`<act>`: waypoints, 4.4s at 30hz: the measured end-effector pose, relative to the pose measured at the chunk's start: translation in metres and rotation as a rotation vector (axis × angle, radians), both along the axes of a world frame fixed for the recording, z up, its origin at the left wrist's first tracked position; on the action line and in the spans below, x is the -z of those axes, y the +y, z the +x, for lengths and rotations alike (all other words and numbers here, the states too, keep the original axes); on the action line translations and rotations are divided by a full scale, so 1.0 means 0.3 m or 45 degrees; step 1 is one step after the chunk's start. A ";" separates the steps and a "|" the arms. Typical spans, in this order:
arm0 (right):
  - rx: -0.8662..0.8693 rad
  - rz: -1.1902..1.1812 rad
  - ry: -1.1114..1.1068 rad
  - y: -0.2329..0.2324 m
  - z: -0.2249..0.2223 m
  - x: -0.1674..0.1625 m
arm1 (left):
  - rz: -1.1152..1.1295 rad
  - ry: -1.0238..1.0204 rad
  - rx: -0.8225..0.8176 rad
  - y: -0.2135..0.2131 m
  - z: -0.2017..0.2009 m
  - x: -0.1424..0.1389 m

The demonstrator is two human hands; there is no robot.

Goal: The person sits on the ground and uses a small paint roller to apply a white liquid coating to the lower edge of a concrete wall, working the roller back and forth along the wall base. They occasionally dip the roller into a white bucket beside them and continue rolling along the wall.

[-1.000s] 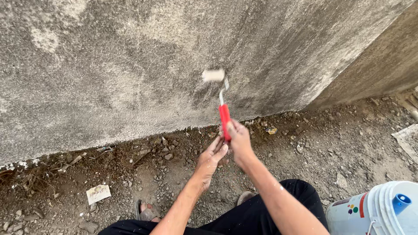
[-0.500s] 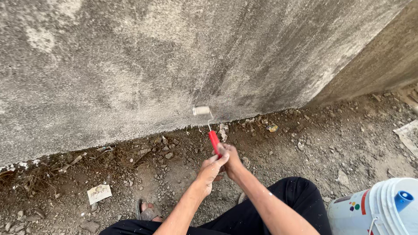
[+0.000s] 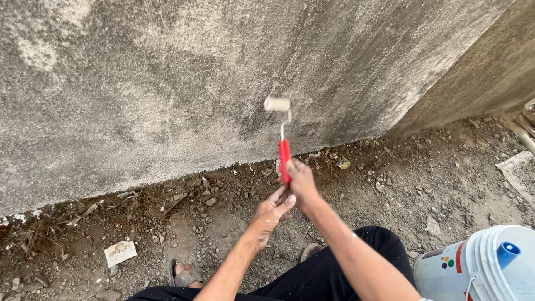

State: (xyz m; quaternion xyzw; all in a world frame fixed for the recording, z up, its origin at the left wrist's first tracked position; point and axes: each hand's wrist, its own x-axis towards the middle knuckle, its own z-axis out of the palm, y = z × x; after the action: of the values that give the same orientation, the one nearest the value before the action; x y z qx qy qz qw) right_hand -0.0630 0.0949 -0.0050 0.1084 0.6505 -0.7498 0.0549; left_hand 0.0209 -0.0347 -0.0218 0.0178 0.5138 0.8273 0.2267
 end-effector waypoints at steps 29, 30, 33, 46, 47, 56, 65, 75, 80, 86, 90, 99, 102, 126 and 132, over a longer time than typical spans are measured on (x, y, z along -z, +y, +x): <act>0.182 0.055 -0.244 0.355 -0.043 0.062 | -0.181 0.022 0.086 0.020 0.007 0.041; 0.193 0.032 -0.213 0.364 -0.048 0.048 | -0.171 0.022 0.082 0.021 0.008 0.044; 0.240 -0.004 -0.121 0.384 -0.087 -0.061 | -0.173 0.020 0.079 0.023 0.006 0.046; 0.290 -0.042 -0.267 0.382 -0.075 -0.031 | -0.224 -0.007 0.102 0.019 0.007 0.026; 0.292 -0.036 -0.273 0.382 -0.064 0.007 | -0.215 -0.006 0.103 0.018 0.009 0.023; 0.419 -0.064 -0.035 0.474 -0.158 -0.107 | -0.243 -0.006 0.085 0.015 0.011 0.022; 0.364 -0.068 -0.098 0.428 -0.145 -0.130 | -0.207 -0.048 0.081 0.016 -0.001 0.037; 0.454 -0.342 -0.035 0.440 -0.142 -0.109 | -0.256 -0.070 0.112 0.009 0.010 0.016; 0.427 -0.249 0.036 0.444 -0.192 -0.259 | -0.246 -0.050 0.096 0.014 0.002 0.018; 0.305 -0.156 -0.254 0.371 -0.080 -0.071 | -0.253 -0.062 0.108 0.012 0.005 0.023; 0.177 0.027 -0.548 0.324 -0.011 0.122 | -0.212 -0.069 0.100 0.010 0.012 0.031; 0.427 -0.230 -0.346 0.405 -0.034 0.067 | -0.250 -0.059 0.113 0.012 0.012 0.015; 0.427 -0.327 -0.187 0.439 -0.062 -0.037 | -0.238 -0.060 0.107 0.010 0.015 0.007; 0.508 -0.476 -0.245 0.350 -0.021 0.083 | -0.227 -0.012 0.081 0.012 0.017 0.018; 0.333 -0.288 -0.304 0.281 -0.068 0.074 | -0.271 -0.050 0.084 0.036 0.005 0.046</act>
State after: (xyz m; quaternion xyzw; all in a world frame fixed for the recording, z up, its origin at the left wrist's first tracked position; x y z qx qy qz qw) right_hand -0.0835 0.1794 -0.0271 0.2731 0.5315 -0.8005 0.0454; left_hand 0.0225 -0.0238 -0.0357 -0.0056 0.5934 0.7602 0.2644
